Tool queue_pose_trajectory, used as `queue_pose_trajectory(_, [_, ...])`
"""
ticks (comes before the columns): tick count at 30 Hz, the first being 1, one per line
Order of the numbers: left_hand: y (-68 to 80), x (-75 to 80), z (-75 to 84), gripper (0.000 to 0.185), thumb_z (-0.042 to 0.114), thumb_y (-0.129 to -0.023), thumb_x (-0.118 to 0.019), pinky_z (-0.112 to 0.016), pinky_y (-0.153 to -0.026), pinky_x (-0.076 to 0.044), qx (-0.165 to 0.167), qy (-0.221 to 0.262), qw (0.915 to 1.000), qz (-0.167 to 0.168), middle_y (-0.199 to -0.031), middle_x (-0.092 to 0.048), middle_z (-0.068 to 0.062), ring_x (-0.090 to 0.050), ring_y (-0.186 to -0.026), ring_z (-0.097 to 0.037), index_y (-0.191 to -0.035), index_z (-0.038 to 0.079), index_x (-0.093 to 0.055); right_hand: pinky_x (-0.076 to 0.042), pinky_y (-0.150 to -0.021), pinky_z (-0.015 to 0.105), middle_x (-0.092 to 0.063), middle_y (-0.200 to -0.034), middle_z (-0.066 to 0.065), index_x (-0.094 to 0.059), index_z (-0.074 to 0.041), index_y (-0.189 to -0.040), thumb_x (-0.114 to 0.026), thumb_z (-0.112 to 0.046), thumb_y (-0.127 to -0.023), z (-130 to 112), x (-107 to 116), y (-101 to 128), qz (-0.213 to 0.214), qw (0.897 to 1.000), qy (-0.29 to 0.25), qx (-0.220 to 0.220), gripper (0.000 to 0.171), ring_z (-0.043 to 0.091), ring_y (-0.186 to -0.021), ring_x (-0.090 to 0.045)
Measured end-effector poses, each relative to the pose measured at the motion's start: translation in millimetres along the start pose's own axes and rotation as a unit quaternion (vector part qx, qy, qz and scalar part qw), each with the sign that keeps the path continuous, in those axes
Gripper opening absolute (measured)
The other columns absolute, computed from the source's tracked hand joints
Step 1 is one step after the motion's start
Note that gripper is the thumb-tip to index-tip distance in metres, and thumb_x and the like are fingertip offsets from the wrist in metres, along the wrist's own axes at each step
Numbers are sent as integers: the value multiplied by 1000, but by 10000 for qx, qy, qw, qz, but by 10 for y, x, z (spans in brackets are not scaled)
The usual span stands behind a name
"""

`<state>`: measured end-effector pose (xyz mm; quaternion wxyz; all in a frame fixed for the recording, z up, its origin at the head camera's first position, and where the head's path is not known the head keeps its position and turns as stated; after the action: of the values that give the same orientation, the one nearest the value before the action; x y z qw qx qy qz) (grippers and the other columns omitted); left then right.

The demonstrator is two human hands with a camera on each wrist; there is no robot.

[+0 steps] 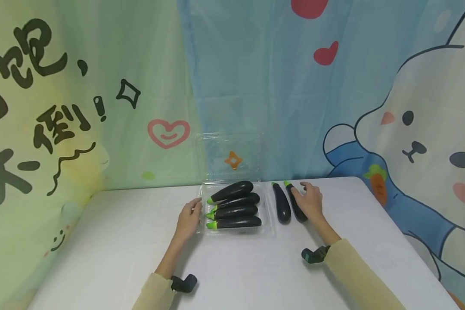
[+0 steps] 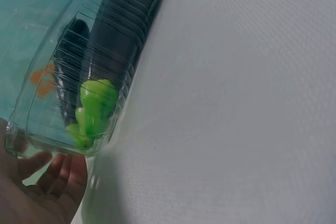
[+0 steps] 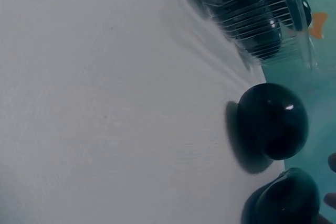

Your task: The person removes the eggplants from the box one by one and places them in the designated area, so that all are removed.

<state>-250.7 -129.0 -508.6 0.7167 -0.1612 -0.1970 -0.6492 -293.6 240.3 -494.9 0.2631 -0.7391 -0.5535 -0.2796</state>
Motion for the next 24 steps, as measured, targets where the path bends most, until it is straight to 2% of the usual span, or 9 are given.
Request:
queue_pose_trajectory(4, [4,3,4,47,36,-103,-38,-37,-85,-57,25,-10,10000,19,-126,-58,-14,-60,-112,-27,-140,9,-51,-33,-105,56,-46,-133,28,-46,2,-138,-54,-27,-96,-89,33,18,199,9989,-193,378,52,43,-125,-40])
queue_pose_trajectory(8, [4,7,7,48,35,-103,-38,-37,-85,-57,39,-27,10000,46,-126,-57,-15,-60,-113,-28,-141,7,-49,-34,-106,54,-48,-133,26,-47,3,-137,-56,-22,-96,-228,44,76,176,9957,-438,792,49,40,-124,-42])
queue_pose_trajectory(16, [-5,3,5,50,35,-103,-38,-37,-85,-57,-6,-84,9999,73,-121,-58,-15,-61,-112,-29,-142,6,-47,-42,-101,53,-50,-130,24,-49,2,-136,-57,-16,-96,-586,-24,311,-197,9854,-780,1503,45,39,-119,-48])
queue_pose_trajectory(24, [-13,2,22,49,33,-103,-38,-40,-88,-56,-18,-158,9998,116,-120,-58,-15,-61,-112,-29,-143,5,-46,-48,-97,49,-55,-128,20,-50,-1,-136,-60,-12,-94,-867,-166,584,-1028,9695,-1328,1784,45,34,-117,-55])
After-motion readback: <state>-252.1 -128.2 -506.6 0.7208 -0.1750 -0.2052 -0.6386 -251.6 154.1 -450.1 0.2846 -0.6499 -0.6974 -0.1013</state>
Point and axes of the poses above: each hand's wrist, its own y-axis away from the middle knuckle, its own x-axis out of the back of the hand, z = x × y, the point moved 1 cm from there along -y, towards the middle knuckle
